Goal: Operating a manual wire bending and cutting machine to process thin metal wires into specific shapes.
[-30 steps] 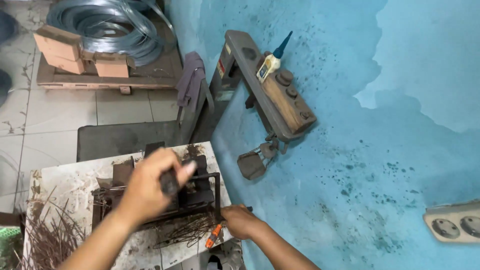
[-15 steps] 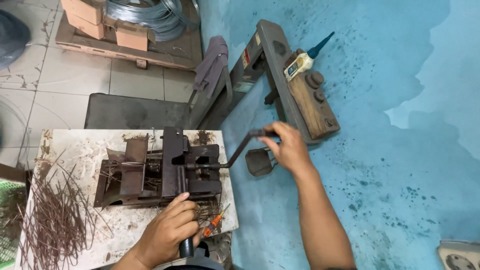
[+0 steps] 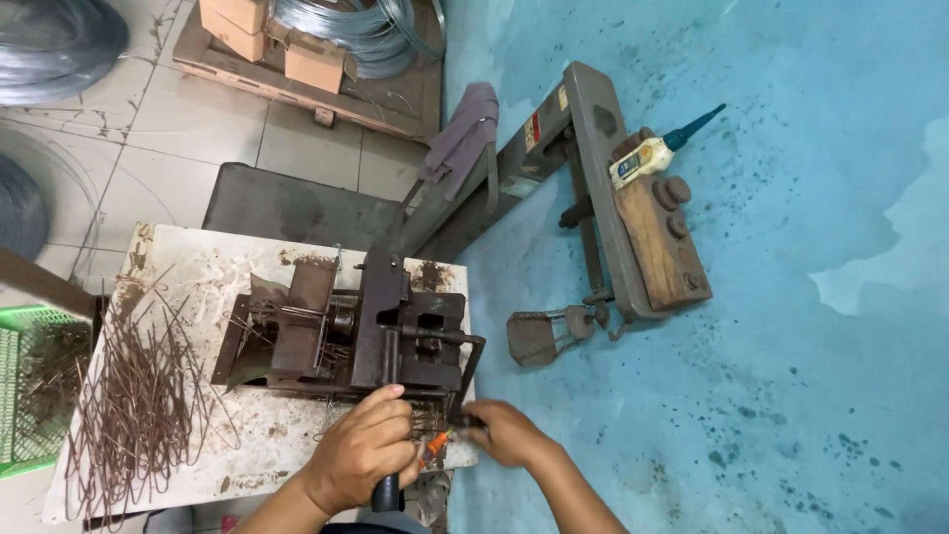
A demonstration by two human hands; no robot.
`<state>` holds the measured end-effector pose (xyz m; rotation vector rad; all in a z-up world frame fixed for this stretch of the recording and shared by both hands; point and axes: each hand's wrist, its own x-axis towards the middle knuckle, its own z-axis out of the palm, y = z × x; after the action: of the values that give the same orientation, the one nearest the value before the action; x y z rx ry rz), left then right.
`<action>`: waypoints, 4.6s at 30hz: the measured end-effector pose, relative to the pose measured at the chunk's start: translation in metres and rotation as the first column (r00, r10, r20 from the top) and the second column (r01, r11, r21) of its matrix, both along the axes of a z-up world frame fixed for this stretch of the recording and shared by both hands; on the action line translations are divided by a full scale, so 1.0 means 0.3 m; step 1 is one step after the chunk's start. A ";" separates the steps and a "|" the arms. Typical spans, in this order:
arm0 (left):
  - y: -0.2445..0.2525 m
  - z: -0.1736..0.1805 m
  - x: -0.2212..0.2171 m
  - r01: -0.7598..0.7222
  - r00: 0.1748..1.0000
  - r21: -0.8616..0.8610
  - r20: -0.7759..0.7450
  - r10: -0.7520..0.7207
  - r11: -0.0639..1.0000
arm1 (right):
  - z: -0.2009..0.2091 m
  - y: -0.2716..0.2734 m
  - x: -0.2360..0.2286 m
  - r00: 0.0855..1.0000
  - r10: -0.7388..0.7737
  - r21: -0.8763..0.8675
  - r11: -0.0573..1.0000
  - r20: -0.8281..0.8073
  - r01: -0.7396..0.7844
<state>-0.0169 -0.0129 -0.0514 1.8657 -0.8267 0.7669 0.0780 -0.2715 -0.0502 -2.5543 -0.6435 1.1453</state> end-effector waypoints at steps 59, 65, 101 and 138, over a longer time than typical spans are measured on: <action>-0.011 -0.010 0.012 -0.023 1.000 -0.028 0.003 0.023 0.999 | 0.656 -0.032 0.158 0.961 0.100 -0.077 0.994 0.258 -0.082; -0.010 -0.014 0.013 -0.031 0.999 -0.013 0.008 0.031 0.999 | 0.334 0.102 0.596 0.766 -0.038 0.001 0.999 0.642 0.049; -0.008 -0.005 0.008 -0.013 1.000 0.007 0.027 0.013 1.000 | 0.204 0.021 0.684 0.628 -0.028 0.100 0.992 0.778 -0.079; 0.070 0.527 0.480 -0.413 0.768 -0.020 -0.546 0.336 0.911 | 0.032 -0.185 -0.061 0.989 -0.147 -0.178 0.974 -0.024 0.140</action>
<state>0.1272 0.0082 0.1068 1.9990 -0.0344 0.4767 0.0597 -0.3269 -0.0406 -2.6667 -0.3555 1.2463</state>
